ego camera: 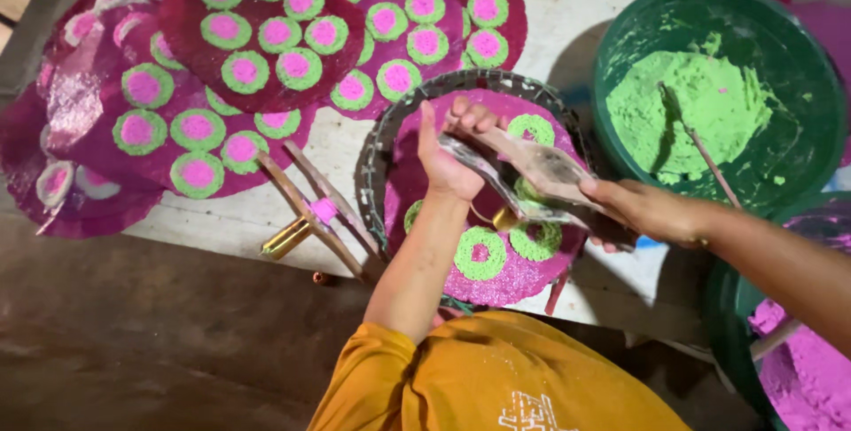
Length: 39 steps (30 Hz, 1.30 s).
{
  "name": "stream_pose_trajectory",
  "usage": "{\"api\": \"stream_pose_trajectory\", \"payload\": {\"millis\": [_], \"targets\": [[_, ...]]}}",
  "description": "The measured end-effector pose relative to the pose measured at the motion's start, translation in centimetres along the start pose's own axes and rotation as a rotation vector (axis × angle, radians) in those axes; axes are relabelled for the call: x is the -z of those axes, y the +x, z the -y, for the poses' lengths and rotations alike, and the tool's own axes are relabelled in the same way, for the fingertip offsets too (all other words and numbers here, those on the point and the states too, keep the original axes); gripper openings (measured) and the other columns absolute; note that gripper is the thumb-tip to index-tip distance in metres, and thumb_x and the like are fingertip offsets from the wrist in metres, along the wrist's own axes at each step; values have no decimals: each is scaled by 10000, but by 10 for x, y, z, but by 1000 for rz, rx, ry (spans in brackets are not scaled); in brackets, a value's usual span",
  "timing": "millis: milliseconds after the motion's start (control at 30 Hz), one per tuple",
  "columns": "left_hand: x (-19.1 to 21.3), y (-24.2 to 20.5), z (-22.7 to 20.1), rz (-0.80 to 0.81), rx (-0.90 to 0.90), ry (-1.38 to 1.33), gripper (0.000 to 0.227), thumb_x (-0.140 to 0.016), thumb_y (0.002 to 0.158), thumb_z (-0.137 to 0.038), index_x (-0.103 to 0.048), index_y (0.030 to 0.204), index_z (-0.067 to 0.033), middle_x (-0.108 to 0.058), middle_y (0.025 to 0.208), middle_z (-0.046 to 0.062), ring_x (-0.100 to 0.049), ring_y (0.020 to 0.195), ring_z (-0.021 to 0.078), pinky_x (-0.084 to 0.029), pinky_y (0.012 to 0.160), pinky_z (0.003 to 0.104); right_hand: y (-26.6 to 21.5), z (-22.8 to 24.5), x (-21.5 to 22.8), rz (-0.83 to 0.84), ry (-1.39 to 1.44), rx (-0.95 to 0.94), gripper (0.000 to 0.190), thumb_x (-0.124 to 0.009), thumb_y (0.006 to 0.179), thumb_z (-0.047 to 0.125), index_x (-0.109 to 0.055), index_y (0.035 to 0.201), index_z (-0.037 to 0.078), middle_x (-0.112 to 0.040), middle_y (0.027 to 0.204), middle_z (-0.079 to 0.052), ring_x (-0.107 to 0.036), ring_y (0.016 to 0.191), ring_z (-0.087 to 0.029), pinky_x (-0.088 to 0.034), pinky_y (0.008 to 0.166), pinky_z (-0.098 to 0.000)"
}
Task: The person prepares colored dough discs by using a circular mold to press green paste onto pink dough sheets arranged on a flat surface.
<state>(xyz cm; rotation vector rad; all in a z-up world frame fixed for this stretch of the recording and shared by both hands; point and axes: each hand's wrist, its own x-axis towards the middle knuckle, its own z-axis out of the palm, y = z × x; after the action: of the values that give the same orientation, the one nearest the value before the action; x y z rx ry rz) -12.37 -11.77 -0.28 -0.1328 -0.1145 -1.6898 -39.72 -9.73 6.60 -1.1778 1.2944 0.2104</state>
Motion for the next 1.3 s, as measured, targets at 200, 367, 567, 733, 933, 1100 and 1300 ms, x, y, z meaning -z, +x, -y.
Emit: {"api": "stream_pose_trajectory", "payload": {"millis": [200, 367, 567, 733, 933, 1100, 1300], "targets": [[20, 2, -32, 40, -98, -5, 443, -510, 1022, -600, -471, 863, -189, -482, 770, -55, -519, 778, 132, -481, 889, 380, 4, 47, -24, -200, -415, 76, 816, -310, 914, 738, -719, 754, 51, -575, 598, -98, -538, 563, -209, -455, 576, -396], [36, -7, -24, -34, -118, -19, 372, -525, 993, -537, -468, 833, -206, -463, 742, -71, -508, 737, 122, -473, 852, 368, 1, 49, -32, -133, -325, 114, 831, -305, 905, 745, -674, 686, 33, -597, 577, -88, -575, 521, -214, -482, 547, -413], [45, 10, 1, -122, -107, -61, 279, -512, 928, -442, -445, 784, -213, -440, 693, -74, -476, 683, 118, -440, 791, 344, -5, 44, -18, -303, -470, 40, 849, -355, 963, 710, -701, 834, -54, -691, 717, -167, -703, 647, -270, -584, 654, -432], [36, 28, -12, -125, -130, 88, 308, -491, 922, -465, -424, 747, -220, -398, 639, -74, -435, 614, 124, -416, 696, 348, -1, 51, -29, -459, -526, 242, 717, -405, 960, 639, -722, 1140, 21, -721, 756, -190, -687, 722, -292, -528, 733, -463], [32, 18, -43, -62, -149, 225, 323, -457, 942, -467, -415, 750, -211, -388, 616, -81, -412, 597, 111, -397, 674, 336, 19, 51, -49, -397, -426, 303, 668, -398, 974, 586, -727, 1077, 14, -689, 684, -185, -692, 644, -300, -533, 690, -456], [52, 6, -23, -191, -161, 107, 345, -387, 972, -442, -421, 729, -199, -409, 595, -62, -427, 573, 132, -419, 657, 355, 24, 31, -41, -281, -393, 144, 757, -370, 994, 625, -740, 852, -20, -647, 625, -161, -655, 603, -271, -536, 644, -430], [54, 1, 5, -402, 96, 451, 494, -365, 996, -549, -575, 1062, -107, -619, 1051, 134, -600, 1049, 257, -481, 1007, 472, -11, -12, 16, -355, -375, 112, 697, -426, 951, 702, -680, 912, 54, -613, 680, -133, -599, 631, -235, -506, 620, -395]]}}
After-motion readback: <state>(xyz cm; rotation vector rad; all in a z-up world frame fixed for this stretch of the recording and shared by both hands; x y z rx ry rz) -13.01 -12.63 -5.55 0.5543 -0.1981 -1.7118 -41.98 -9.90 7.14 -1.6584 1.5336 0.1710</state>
